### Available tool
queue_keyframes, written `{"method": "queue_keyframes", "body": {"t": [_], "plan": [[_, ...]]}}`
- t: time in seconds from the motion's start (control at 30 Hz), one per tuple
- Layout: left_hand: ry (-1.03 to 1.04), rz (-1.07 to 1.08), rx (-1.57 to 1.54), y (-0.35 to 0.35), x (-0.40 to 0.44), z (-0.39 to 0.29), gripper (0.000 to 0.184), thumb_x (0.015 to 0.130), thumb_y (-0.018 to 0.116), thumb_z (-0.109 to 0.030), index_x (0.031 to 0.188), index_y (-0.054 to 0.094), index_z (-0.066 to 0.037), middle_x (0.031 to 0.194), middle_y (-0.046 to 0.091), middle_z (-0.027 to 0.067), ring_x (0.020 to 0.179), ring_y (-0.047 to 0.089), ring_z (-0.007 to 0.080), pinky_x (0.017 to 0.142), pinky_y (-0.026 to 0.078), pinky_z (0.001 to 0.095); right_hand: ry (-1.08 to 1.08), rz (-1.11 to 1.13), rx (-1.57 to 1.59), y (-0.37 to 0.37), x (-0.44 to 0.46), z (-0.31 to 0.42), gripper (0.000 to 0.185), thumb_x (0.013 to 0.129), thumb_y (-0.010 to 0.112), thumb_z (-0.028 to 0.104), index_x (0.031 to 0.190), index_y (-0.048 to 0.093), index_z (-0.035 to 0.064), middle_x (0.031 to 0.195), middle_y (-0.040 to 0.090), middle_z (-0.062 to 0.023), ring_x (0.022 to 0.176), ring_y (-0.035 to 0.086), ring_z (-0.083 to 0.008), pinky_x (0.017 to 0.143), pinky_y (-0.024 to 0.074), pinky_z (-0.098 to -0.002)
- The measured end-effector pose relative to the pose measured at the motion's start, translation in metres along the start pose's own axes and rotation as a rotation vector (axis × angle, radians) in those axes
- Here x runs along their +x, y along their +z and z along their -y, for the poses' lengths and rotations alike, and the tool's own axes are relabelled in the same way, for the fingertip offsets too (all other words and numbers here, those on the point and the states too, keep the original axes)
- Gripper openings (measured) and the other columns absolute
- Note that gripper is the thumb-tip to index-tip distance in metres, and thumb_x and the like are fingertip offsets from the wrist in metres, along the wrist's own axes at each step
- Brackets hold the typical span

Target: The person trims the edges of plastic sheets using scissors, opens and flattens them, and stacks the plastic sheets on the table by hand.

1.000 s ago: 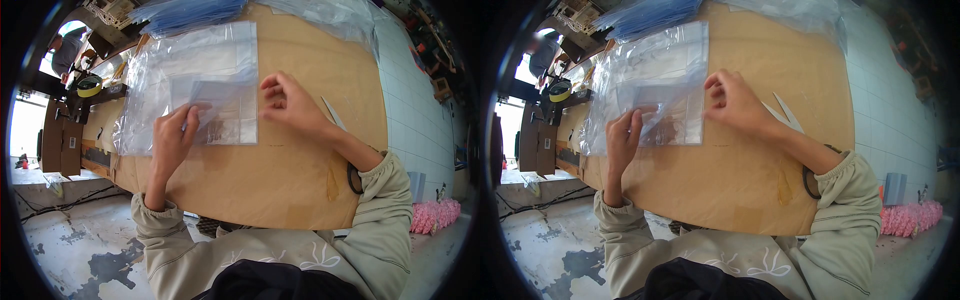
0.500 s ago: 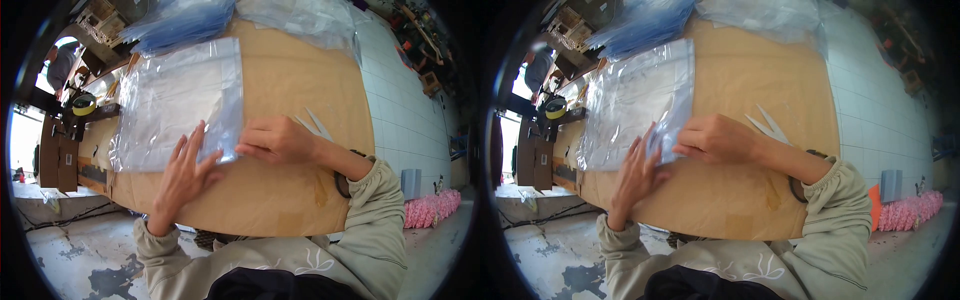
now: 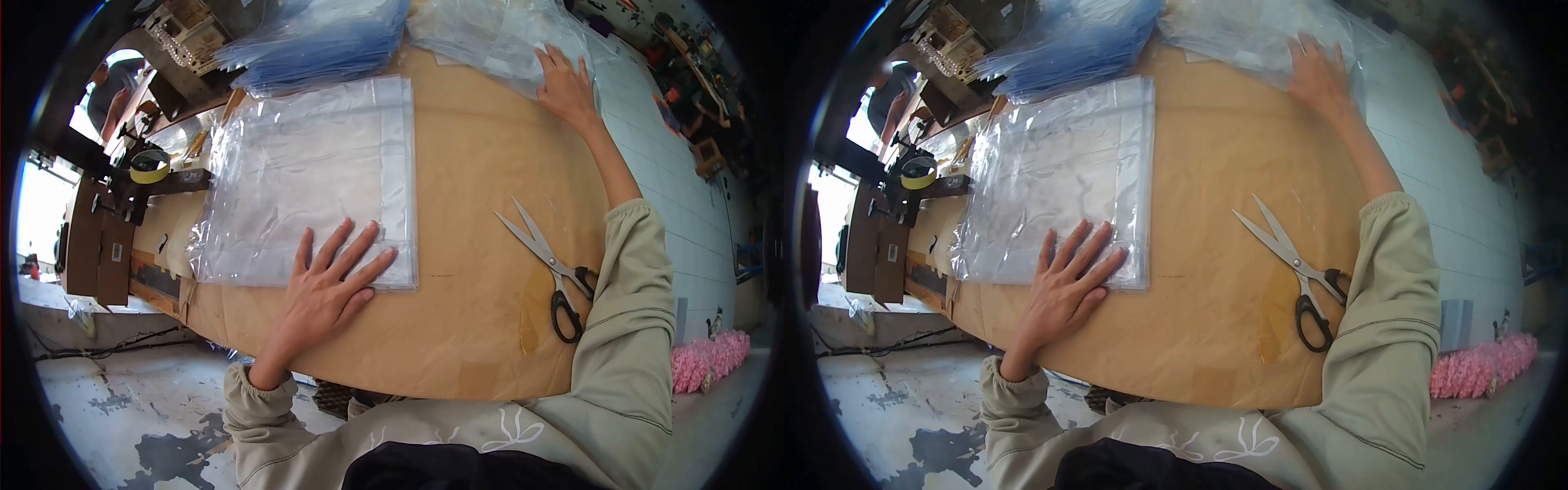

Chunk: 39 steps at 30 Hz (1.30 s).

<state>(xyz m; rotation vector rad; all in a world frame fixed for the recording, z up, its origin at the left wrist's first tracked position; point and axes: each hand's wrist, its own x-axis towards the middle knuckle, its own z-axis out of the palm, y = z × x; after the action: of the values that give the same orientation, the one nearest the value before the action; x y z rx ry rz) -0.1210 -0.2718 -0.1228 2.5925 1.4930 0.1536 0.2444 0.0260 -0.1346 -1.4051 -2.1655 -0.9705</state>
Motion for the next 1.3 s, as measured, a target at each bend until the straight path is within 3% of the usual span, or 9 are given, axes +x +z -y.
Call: {"method": "queue_keyframes", "body": {"t": [0.13, 0.27, 0.47, 0.63, 0.83, 0.87, 1.0, 1.13, 1.3], "plan": [[0.009, -0.012, -0.016, 0.000, 0.000, 0.001, 0.050, 0.089, 0.047, -0.029, 0.138, 0.043, -0.023, 0.150, 0.030, 0.0062, 0.139, 0.024, 0.0294, 0.111, 0.006, 0.0533, 0.108, 0.203, 0.076, 0.008, 0.011, -0.006, 0.034, 0.087, 0.048, 0.008, 0.119, 0.060, 0.0134, 0.122, 0.059, -0.0062, 0.111, 0.057, -0.0255, 0.100, 0.0383, -0.0483], [0.009, -0.022, -0.017, 0.000, -0.002, 0.002, 0.051, 0.090, 0.046, -0.030, 0.140, 0.041, -0.024, 0.150, 0.029, 0.0060, 0.138, 0.024, 0.0289, 0.111, 0.007, 0.0529, 0.027, -0.309, 0.095, -0.039, 0.019, -0.006, 0.040, 0.077, 0.050, -0.003, 0.110, 0.064, 0.0140, 0.106, 0.066, -0.0043, 0.097, 0.063, -0.0222, 0.091, 0.0461, -0.0364], [0.028, -0.047, 0.009, 0.002, -0.003, 0.003, 0.052, 0.093, 0.039, -0.038, 0.142, 0.038, -0.023, 0.151, 0.028, 0.0056, 0.139, 0.023, 0.0286, 0.111, 0.006, 0.0534, -0.224, -0.112, 0.429, -0.235, -0.075, 0.067, 0.030, 0.076, 0.057, -0.002, 0.104, 0.066, 0.0014, 0.105, 0.066, -0.0138, 0.097, 0.064, -0.0306, 0.077, 0.0518, -0.0361], [0.001, -0.095, -0.144, 0.007, -0.011, 0.005, 0.056, 0.095, 0.027, -0.045, 0.143, 0.035, -0.017, 0.151, 0.027, 0.0054, 0.140, 0.020, 0.0297, 0.111, 0.001, 0.0547, -0.464, 0.402, 0.663, -0.306, -0.189, 0.127, 0.035, 0.080, 0.068, 0.024, 0.112, 0.065, 0.0103, 0.116, 0.062, -0.0104, 0.106, 0.061, -0.0278, 0.090, 0.0466, -0.0458], [-0.226, -0.374, -0.374, 0.000, -0.006, -0.049, 0.041, 0.092, 0.050, -0.030, 0.121, 0.050, -0.001, 0.117, 0.049, 0.0176, 0.108, 0.047, 0.0328, 0.093, 0.035, 0.0443, -0.430, 0.782, 1.407, -0.304, -0.161, 0.084, 0.044, 0.078, 0.069, 0.033, 0.115, 0.063, 0.0106, 0.125, 0.058, -0.0087, 0.114, 0.056, -0.0274, 0.091, 0.0481, -0.0371], [-0.264, -0.410, -0.414, 0.000, -0.004, -0.054, 0.039, 0.090, 0.055, -0.028, 0.115, 0.052, 0.003, 0.110, 0.050, 0.0186, 0.103, 0.049, 0.0335, 0.088, 0.038, 0.0438, -0.443, 0.621, 1.384, -0.291, -0.145, 0.077, 0.042, 0.082, 0.064, 0.036, 0.114, 0.063, 0.0075, 0.122, 0.059, -0.0113, 0.110, 0.058, -0.0283, 0.089, 0.0489, -0.0376], [-0.307, -0.518, -0.385, 0.005, 0.030, -0.041, 0.040, 0.091, 0.056, -0.034, 0.107, 0.055, 0.004, 0.102, 0.052, 0.0197, 0.092, 0.053, 0.0341, 0.081, 0.042, 0.0418, -0.296, 0.423, 1.125, -0.222, -0.042, 0.046, 0.043, 0.097, 0.045, 0.038, 0.113, 0.061, 0.0020, 0.112, 0.063, -0.0135, 0.107, 0.060, -0.0245, 0.088, 0.0461, -0.0317], [-0.355, -0.471, -0.499, 0.002, 0.065, -0.006, 0.032, 0.093, 0.054, -0.031, 0.104, 0.057, -0.001, 0.100, 0.057, 0.0126, 0.084, 0.057, 0.0208, 0.076, 0.046, 0.0318, -0.210, 0.771, 1.089, -0.133, 0.007, 0.048, 0.038, 0.098, 0.045, 0.034, 0.113, 0.061, 0.0024, 0.096, 0.065, -0.0107, 0.094, 0.061, -0.0180, 0.082, 0.0463, -0.0281], [-0.395, -0.183, -1.388, -0.019, 0.086, -0.003, 0.027, 0.094, 0.052, -0.032, 0.094, 0.056, -0.006, 0.107, 0.060, 0.0096, 0.090, 0.058, 0.0152, 0.074, 0.047, 0.0278, -0.278, 1.031, 1.449, -0.138, 0.020, 0.071, 0.030, 0.098, 0.046, 0.029, 0.094, 0.059, 0.0029, 0.076, 0.062, -0.0030, 0.073, 0.061, -0.0114, 0.067, 0.0448, -0.0238]]}}
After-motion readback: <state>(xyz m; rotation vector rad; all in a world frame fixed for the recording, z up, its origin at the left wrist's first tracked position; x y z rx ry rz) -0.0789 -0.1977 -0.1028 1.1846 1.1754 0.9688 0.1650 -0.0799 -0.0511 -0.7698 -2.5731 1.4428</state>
